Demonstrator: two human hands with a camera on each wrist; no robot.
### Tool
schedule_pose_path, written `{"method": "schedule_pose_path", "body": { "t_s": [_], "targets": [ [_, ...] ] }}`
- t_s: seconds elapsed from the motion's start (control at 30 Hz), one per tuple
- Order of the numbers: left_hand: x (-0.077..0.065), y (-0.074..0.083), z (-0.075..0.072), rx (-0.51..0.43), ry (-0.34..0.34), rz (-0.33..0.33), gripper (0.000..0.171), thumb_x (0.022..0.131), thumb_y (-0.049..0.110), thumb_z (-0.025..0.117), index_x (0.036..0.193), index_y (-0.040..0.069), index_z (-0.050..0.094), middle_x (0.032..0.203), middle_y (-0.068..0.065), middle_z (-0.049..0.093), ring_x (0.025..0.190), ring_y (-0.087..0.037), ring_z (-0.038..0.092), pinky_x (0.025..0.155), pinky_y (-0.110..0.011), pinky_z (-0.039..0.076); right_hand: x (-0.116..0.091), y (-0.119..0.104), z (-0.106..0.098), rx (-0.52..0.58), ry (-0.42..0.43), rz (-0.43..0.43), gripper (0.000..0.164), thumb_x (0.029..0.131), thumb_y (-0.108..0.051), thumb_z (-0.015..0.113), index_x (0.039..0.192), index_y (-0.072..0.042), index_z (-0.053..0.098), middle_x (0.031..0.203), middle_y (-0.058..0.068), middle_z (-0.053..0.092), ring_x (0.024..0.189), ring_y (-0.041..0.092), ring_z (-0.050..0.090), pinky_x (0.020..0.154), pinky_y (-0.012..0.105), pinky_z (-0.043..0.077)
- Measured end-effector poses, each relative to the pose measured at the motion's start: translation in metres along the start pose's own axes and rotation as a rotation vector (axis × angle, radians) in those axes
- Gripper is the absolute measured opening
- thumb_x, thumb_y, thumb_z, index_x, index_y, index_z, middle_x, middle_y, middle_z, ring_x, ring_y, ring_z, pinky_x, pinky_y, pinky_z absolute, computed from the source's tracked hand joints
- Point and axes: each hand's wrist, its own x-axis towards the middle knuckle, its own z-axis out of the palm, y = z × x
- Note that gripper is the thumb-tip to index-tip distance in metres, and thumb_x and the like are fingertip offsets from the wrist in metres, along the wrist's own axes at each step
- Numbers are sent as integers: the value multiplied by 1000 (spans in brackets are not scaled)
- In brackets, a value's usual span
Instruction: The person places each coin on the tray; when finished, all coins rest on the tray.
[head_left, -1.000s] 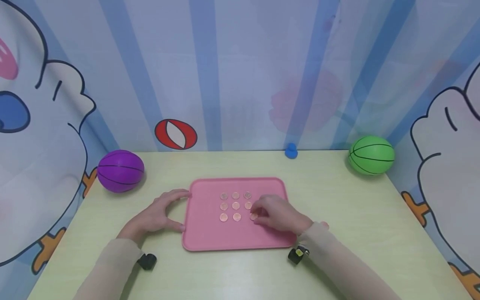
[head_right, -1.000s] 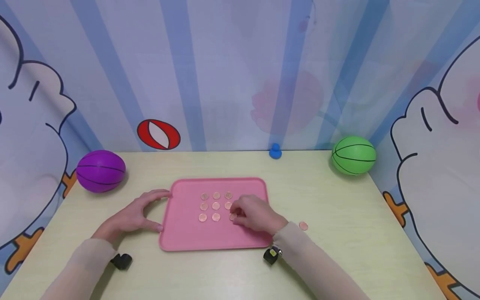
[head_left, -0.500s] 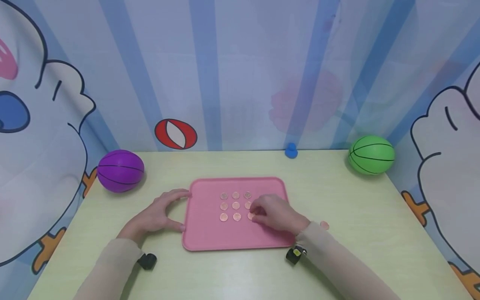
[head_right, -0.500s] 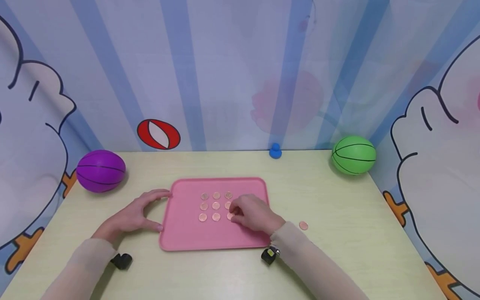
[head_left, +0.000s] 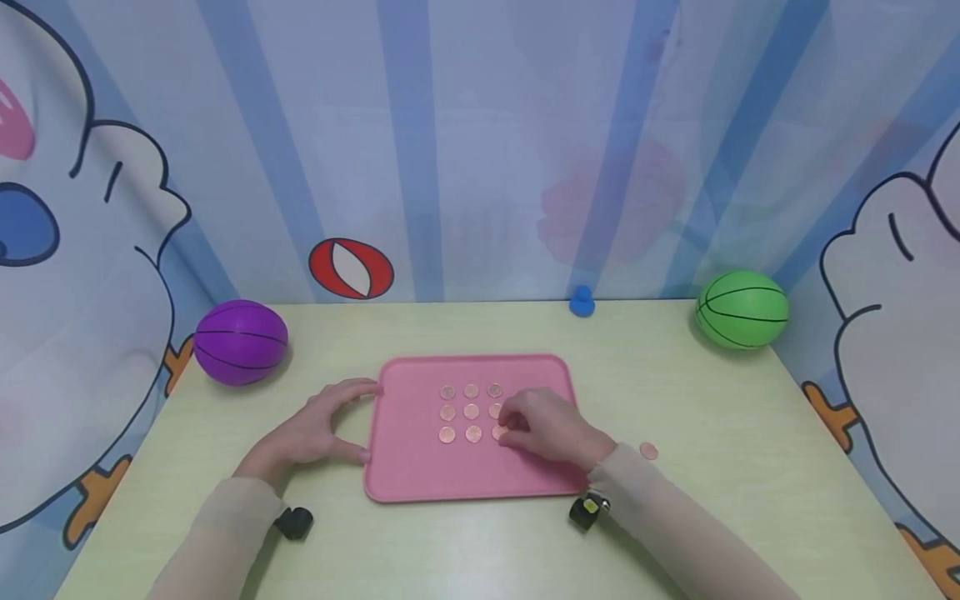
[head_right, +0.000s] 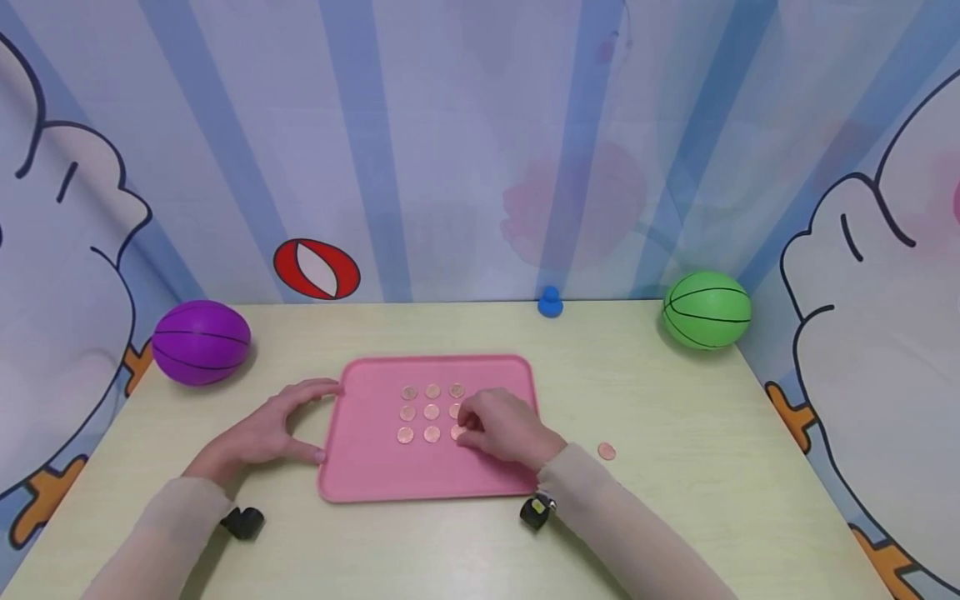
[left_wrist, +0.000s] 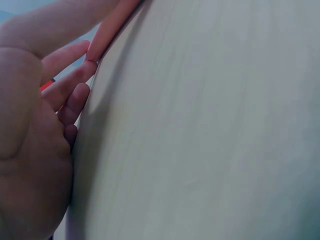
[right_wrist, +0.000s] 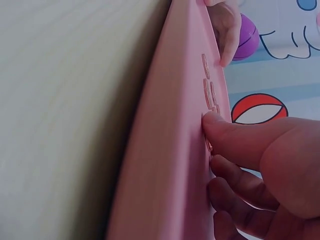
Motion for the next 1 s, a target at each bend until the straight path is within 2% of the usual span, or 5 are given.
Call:
{"method": "schedule_pose_path", "body": {
  "t_s": [0.27,0.57,0.87,1.0],
  "targets": [
    [0,0,-1,-5,1,27,102,69,39,98,157,26,48,166,-5,38,154,-38,26,120,-76,16,1,0,1,-17,9,2,17,86,-25,89,95,-16,77,83,-11,69,79,7,60,78,28,55],
    [0,0,-1,-11,-1,23,103,68,39,98,157,26,48,166,-5,38,154,-38,25,120,-76,16,0,0,-2,15,-3,4,20,86,-27,89,97,-15,77,85,-11,69,81,8,61,80,29,56],
    [1,-2,0,-5,-3,5,103,68,41,98,157,31,47,167,-3,37,155,-37,25,120,-77,15,-11,21,-24,106,4,18,18,89,-24,86,101,-16,77,87,-12,69,81,10,62,78,30,57],
    [1,-2,0,5,-3,-2,102,69,42,97,157,33,47,167,-3,36,155,-38,25,120,-78,16,-21,33,-38,132,3,20,21,90,-22,86,106,-13,76,93,-8,71,86,11,64,81,31,58]
  ]
}}
